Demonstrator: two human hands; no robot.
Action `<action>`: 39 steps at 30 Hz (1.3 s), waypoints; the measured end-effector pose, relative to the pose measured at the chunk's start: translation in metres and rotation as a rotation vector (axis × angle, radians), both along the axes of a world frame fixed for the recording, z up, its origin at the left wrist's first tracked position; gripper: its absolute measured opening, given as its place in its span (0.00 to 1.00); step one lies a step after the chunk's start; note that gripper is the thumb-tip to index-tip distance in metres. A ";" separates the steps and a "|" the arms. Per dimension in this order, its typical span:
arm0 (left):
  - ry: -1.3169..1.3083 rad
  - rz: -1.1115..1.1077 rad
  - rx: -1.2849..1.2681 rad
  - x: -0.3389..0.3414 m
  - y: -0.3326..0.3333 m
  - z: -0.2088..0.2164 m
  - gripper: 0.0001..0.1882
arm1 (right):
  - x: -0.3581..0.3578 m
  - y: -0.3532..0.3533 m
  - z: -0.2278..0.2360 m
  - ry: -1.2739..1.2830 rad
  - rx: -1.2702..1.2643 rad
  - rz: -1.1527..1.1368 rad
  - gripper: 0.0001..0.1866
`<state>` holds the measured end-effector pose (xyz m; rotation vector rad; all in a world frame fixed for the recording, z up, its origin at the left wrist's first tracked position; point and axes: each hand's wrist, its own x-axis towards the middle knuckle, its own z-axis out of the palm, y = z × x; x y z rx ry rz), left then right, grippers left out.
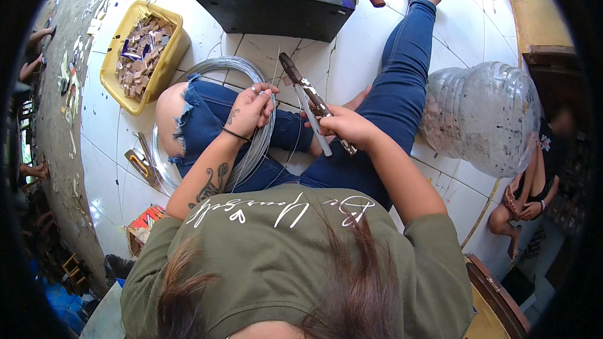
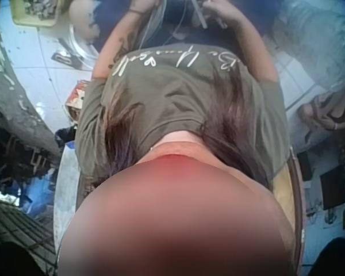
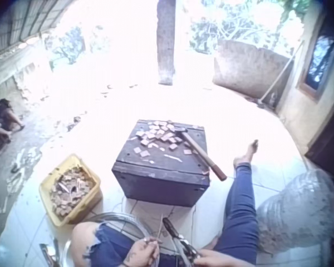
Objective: The person sits on the floor and repeatedly cuts short lengths of thin metal wire from a coil using pliers. The cut pieces are placed on a nearby black box. The person handles the wire coil and pliers throughout the task.
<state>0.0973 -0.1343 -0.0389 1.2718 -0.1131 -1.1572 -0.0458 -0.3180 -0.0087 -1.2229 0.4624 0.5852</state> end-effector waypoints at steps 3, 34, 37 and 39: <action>-0.009 -0.004 -0.012 0.000 0.000 0.000 0.11 | 0.003 -0.001 -0.003 0.011 -0.031 -0.006 0.30; -0.195 -0.219 0.260 -0.007 -0.001 0.010 0.12 | 0.017 -0.004 -0.046 0.300 -0.136 -0.157 0.15; -0.253 -0.218 0.321 -0.009 -0.004 0.002 0.11 | 0.020 0.003 -0.056 0.295 -0.228 -0.145 0.13; -0.267 -0.217 0.344 -0.008 -0.006 -0.004 0.11 | 0.022 0.008 -0.061 0.296 -0.361 -0.140 0.12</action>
